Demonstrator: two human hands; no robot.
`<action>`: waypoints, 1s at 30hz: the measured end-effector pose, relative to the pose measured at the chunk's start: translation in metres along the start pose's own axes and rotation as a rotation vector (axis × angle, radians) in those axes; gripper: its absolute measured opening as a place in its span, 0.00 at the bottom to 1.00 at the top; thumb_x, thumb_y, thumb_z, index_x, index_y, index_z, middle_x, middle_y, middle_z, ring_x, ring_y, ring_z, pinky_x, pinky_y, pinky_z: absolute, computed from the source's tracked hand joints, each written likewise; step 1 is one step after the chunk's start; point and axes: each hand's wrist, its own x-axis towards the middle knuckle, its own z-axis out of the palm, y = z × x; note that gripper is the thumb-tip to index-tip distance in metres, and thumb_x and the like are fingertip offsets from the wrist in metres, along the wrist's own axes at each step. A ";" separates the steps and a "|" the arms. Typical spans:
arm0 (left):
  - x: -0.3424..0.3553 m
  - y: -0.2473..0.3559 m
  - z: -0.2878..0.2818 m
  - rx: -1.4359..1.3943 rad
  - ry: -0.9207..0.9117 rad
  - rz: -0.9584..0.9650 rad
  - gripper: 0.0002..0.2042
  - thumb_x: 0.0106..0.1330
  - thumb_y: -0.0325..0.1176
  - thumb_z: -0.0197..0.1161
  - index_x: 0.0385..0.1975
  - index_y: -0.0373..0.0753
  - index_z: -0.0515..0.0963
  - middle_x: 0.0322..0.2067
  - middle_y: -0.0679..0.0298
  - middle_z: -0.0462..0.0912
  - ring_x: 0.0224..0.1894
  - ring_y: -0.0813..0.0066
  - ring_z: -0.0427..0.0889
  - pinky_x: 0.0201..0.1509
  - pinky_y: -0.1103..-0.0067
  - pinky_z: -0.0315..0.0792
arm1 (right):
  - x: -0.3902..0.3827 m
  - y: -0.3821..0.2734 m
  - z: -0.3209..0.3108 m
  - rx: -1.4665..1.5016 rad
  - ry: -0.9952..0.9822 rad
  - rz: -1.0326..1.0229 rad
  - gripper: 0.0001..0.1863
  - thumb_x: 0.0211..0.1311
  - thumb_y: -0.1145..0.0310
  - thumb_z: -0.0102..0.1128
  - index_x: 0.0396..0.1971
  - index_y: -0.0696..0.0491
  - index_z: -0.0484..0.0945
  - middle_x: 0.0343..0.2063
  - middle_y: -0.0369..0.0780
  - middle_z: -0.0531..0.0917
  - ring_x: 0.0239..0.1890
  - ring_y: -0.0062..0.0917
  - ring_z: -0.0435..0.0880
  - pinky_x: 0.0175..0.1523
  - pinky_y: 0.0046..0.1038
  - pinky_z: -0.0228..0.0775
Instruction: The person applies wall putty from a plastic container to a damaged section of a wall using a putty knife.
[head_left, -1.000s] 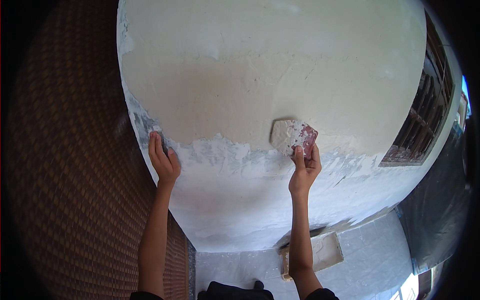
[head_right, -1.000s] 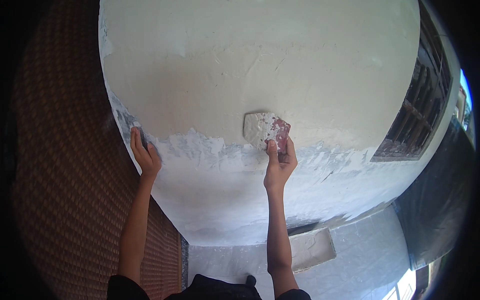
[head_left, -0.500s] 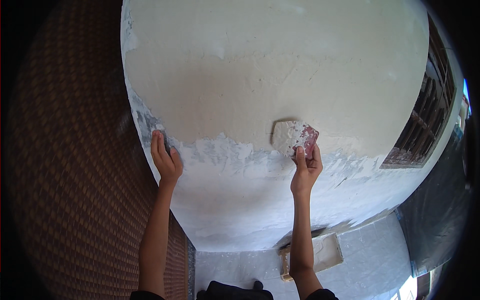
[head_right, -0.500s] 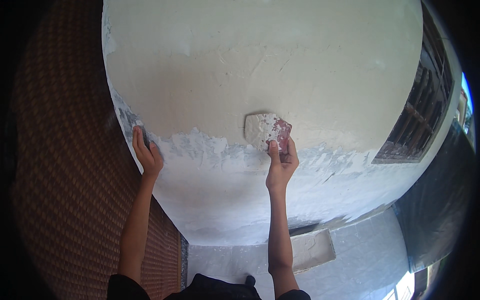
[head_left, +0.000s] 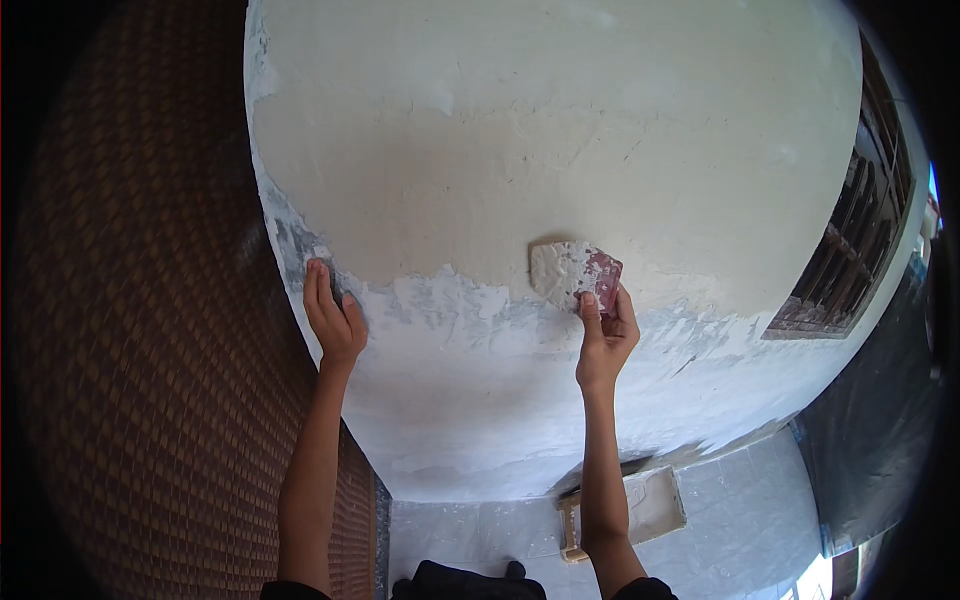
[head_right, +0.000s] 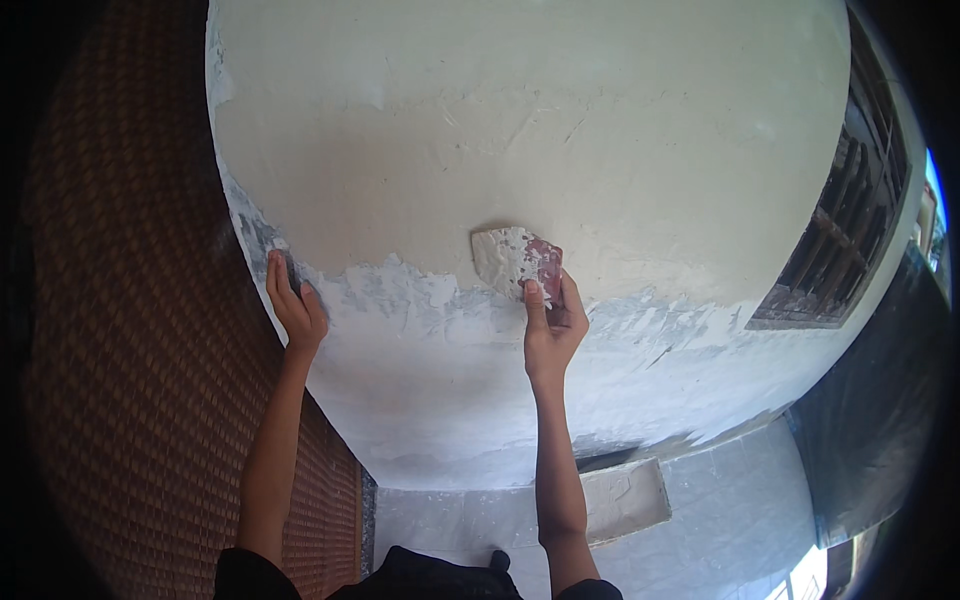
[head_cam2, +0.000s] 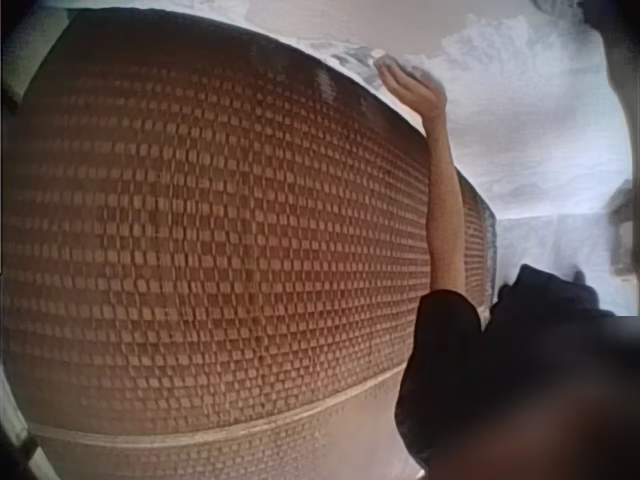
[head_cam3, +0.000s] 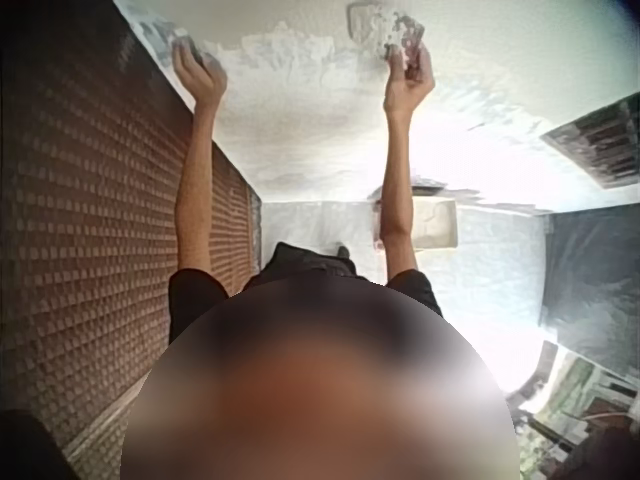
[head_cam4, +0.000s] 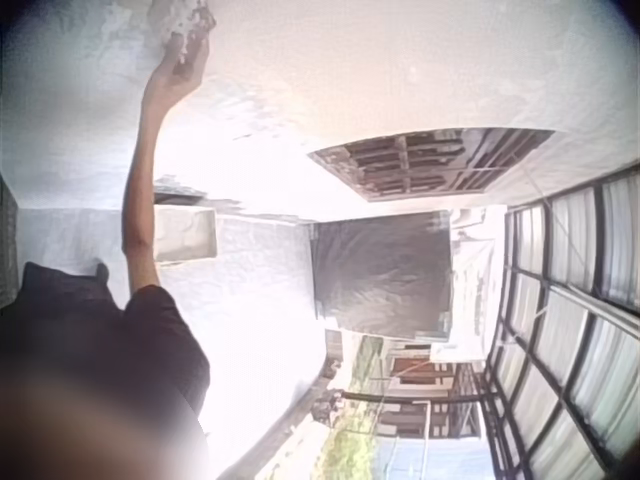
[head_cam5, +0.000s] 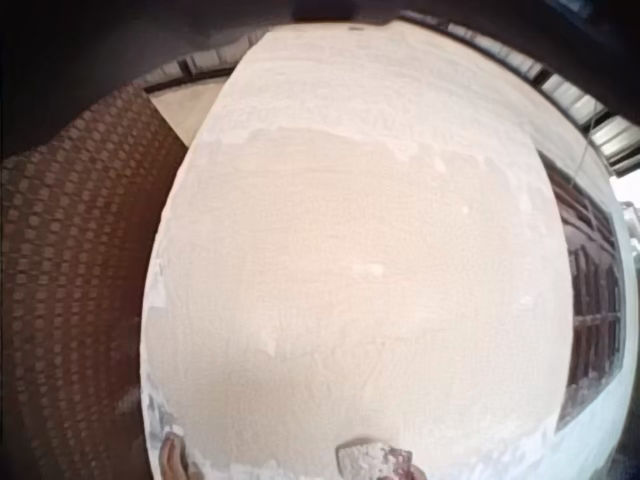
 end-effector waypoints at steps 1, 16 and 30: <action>0.001 0.000 -0.002 0.004 -0.002 -0.006 0.22 0.70 0.32 0.42 0.60 0.24 0.58 0.59 0.46 0.59 0.65 0.51 0.58 0.67 0.63 0.57 | -0.001 0.005 0.002 -0.038 -0.049 -0.007 0.17 0.63 0.75 0.58 0.50 0.64 0.72 0.41 0.39 0.80 0.41 0.18 0.77 0.49 0.21 0.69; -0.003 -0.001 0.002 0.001 0.010 0.007 0.22 0.70 0.31 0.43 0.59 0.23 0.59 0.59 0.45 0.59 0.64 0.50 0.59 0.67 0.62 0.57 | 0.002 -0.008 0.005 -0.118 0.057 -0.079 0.16 0.63 0.73 0.58 0.49 0.65 0.73 0.41 0.43 0.81 0.42 0.20 0.78 0.48 0.22 0.70; -0.004 0.000 0.003 0.006 0.006 0.003 0.22 0.70 0.33 0.42 0.59 0.23 0.59 0.59 0.45 0.60 0.64 0.50 0.59 0.66 0.61 0.57 | 0.007 0.002 0.008 -0.098 0.047 -0.022 0.17 0.63 0.74 0.58 0.50 0.63 0.72 0.38 0.38 0.81 0.39 0.17 0.78 0.45 0.20 0.72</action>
